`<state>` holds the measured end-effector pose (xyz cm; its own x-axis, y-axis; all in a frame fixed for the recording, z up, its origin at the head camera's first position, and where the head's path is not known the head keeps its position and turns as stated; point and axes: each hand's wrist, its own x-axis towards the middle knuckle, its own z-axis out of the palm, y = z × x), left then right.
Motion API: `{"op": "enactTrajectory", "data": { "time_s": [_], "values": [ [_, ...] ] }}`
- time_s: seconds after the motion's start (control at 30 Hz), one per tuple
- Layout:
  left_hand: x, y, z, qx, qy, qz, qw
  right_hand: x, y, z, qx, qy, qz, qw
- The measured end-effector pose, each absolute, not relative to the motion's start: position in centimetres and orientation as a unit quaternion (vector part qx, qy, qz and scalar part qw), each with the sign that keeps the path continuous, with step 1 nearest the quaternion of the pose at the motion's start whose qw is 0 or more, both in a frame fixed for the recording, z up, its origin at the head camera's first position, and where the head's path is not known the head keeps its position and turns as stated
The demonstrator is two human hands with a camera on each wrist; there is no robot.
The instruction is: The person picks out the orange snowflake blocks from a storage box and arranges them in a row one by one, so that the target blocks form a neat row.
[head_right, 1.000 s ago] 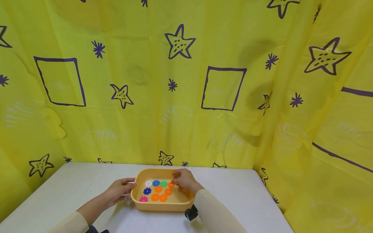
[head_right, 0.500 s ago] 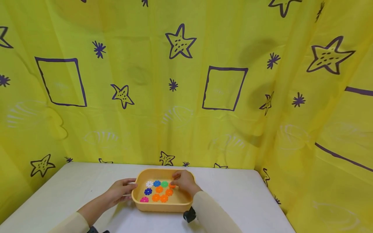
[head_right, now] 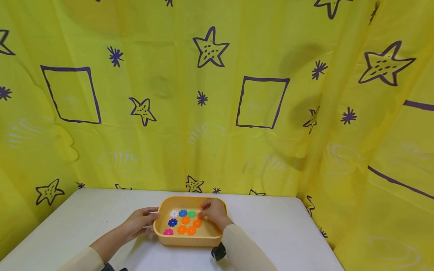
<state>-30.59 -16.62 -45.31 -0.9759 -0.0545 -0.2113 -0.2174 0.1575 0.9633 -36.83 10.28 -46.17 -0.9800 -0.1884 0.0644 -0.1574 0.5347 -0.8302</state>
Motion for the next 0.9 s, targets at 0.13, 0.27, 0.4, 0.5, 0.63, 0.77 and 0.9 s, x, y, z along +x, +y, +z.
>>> {"op": "enactTrajectory", "data": {
  "time_s": [0.13, 0.27, 0.4, 0.5, 0.63, 0.77, 0.9],
  "values": [
    [-30.57, -16.6, -45.37, -0.091, 0.757, 0.645, 0.062, -36.67, 10.07, -46.25, -0.094, 0.881, -0.464, 0.007],
    [-30.54, -16.59, -45.39, -0.093, 0.754, 0.647, 0.061, -36.68, 9.98, -46.37, -0.08, 0.881, -0.465, 0.006],
    [-30.56, -16.59, -45.4, -0.097, 0.748, 0.653, 0.063, -36.83, 9.96, -46.62, -0.079, 0.883, -0.464, -0.001],
    [-30.6, -16.6, -45.38, -0.099, 0.745, 0.656, 0.066, -36.89, 9.92, -46.69, -0.083, 0.885, -0.458, -0.008],
    [-30.56, -16.63, -45.32, -0.099, 0.743, 0.658, 0.068, -36.81, 9.87, -46.59, -0.078, 0.887, -0.456, -0.009],
    [-30.58, -16.68, -45.31, -0.099, 0.744, 0.656, 0.072, -36.88, 9.89, -46.66, -0.076, 0.886, -0.457, -0.009],
    [-30.56, -16.69, -45.26, -0.098, 0.746, 0.654, 0.075, -37.08, 9.89, -46.96, -0.079, 0.884, -0.461, -0.014]
  ]
}}
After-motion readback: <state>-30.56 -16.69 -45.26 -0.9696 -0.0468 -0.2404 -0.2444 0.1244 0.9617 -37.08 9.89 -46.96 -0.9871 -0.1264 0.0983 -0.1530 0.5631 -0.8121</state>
